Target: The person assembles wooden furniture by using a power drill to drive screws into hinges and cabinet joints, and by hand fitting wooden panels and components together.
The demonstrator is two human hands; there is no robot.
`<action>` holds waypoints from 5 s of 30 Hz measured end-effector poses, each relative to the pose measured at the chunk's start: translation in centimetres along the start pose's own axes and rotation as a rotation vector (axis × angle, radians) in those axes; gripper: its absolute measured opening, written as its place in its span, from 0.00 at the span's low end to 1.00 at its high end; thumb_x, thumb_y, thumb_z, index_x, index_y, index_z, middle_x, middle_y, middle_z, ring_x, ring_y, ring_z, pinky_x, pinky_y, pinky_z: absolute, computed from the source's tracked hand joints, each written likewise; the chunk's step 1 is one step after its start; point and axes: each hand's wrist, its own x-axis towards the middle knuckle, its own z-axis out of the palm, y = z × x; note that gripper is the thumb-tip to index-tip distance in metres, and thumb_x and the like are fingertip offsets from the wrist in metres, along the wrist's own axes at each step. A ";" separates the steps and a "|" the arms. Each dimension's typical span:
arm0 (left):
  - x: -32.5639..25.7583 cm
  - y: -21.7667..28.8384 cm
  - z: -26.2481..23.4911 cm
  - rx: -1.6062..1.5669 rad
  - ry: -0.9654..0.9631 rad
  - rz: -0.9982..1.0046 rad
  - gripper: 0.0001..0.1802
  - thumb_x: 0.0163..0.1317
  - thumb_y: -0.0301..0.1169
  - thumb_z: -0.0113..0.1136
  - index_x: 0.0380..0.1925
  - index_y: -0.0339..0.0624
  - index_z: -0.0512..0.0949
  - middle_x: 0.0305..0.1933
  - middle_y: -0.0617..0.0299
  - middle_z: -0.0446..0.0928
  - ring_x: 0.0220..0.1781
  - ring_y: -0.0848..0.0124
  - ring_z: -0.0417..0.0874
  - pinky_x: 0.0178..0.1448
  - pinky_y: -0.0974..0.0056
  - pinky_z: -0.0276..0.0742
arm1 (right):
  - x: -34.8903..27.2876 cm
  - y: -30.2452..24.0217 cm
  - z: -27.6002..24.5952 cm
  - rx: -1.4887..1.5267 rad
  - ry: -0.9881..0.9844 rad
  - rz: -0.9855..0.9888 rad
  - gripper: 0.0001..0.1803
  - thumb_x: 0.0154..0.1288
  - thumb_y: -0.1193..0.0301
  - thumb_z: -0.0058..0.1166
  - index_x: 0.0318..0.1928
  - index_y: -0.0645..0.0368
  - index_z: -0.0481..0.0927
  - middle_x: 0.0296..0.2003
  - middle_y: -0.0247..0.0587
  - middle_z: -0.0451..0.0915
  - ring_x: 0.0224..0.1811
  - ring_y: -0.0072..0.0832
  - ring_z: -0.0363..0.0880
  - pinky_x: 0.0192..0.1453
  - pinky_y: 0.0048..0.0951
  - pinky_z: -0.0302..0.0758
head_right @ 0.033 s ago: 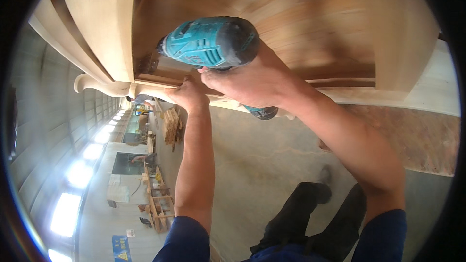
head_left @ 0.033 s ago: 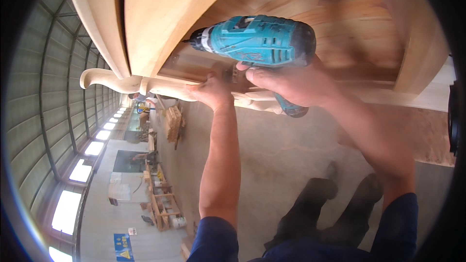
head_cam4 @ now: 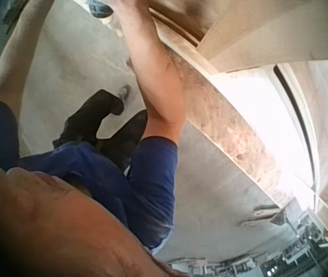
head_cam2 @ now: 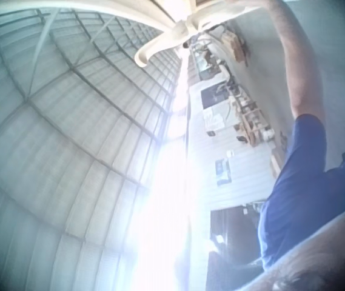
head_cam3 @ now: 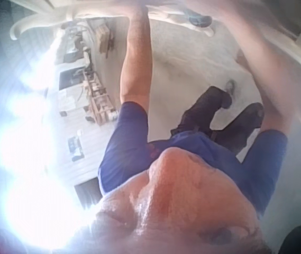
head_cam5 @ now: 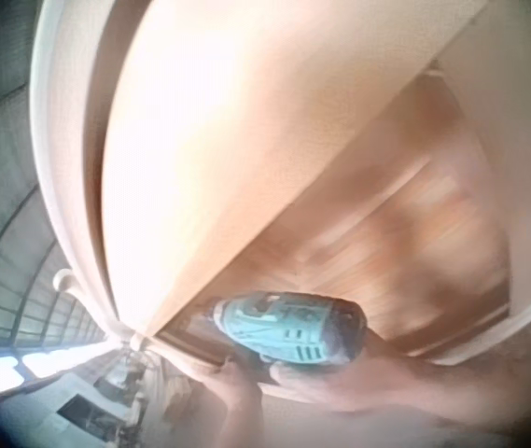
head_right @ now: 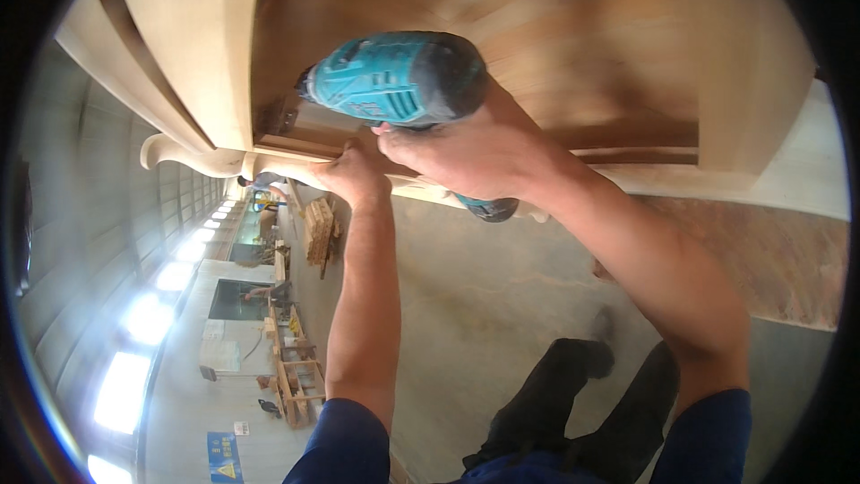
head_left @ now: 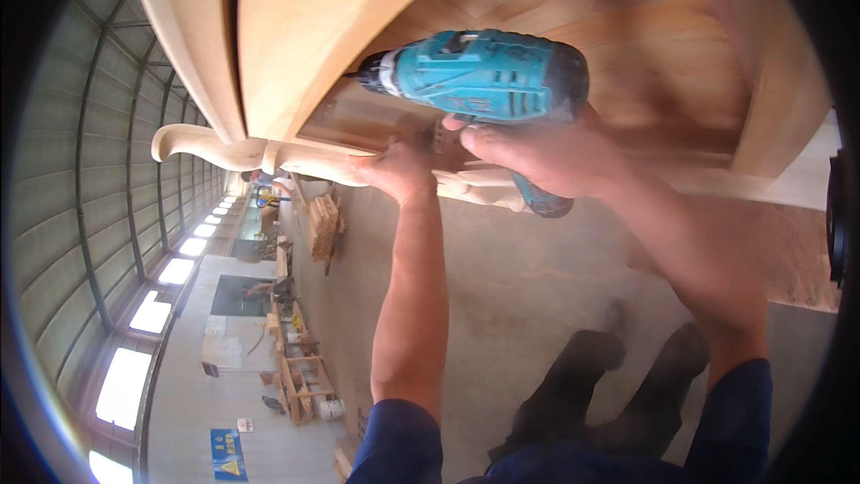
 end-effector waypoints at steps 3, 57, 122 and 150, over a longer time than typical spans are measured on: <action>-0.6 -1.5 -0.9 0.079 0.039 -0.021 0.29 0.53 0.19 0.58 0.55 0.19 0.62 0.52 0.31 0.74 0.54 0.41 0.79 0.61 0.47 0.76 | -1.1 0.8 0.5 -0.029 -0.022 0.061 0.11 0.63 0.71 0.61 0.45 0.62 0.83 0.37 0.39 0.87 0.40 0.26 0.84 0.49 0.31 0.80; -6.7 -1.3 -6.2 -0.028 -0.080 -0.108 0.29 0.54 0.19 0.54 0.57 0.22 0.60 0.56 0.32 0.71 0.58 0.44 0.76 0.64 0.48 0.71 | -8.6 0.0 1.2 -0.064 0.020 -0.019 0.10 0.63 0.72 0.63 0.44 0.59 0.83 0.33 0.37 0.85 0.35 0.24 0.82 0.44 0.31 0.79; -8.1 -12.4 -13.4 0.228 -0.240 0.246 0.27 0.58 0.27 0.68 0.50 0.15 0.69 0.53 0.39 0.77 0.48 0.58 0.82 0.52 0.55 0.80 | -10.4 0.8 7.3 -0.085 -0.077 0.050 0.09 0.44 0.71 0.57 0.27 0.63 0.82 0.23 0.50 0.82 0.26 0.37 0.80 0.34 0.38 0.77; -18.3 -6.7 -8.4 0.031 -0.041 -0.134 0.35 0.58 0.32 0.69 0.57 0.22 0.62 0.57 0.36 0.73 0.55 0.52 0.79 0.56 0.51 0.79 | -12.6 3.9 3.1 -0.386 -0.110 0.098 0.09 0.49 0.71 0.57 0.28 0.66 0.81 0.24 0.44 0.81 0.27 0.31 0.79 0.35 0.35 0.75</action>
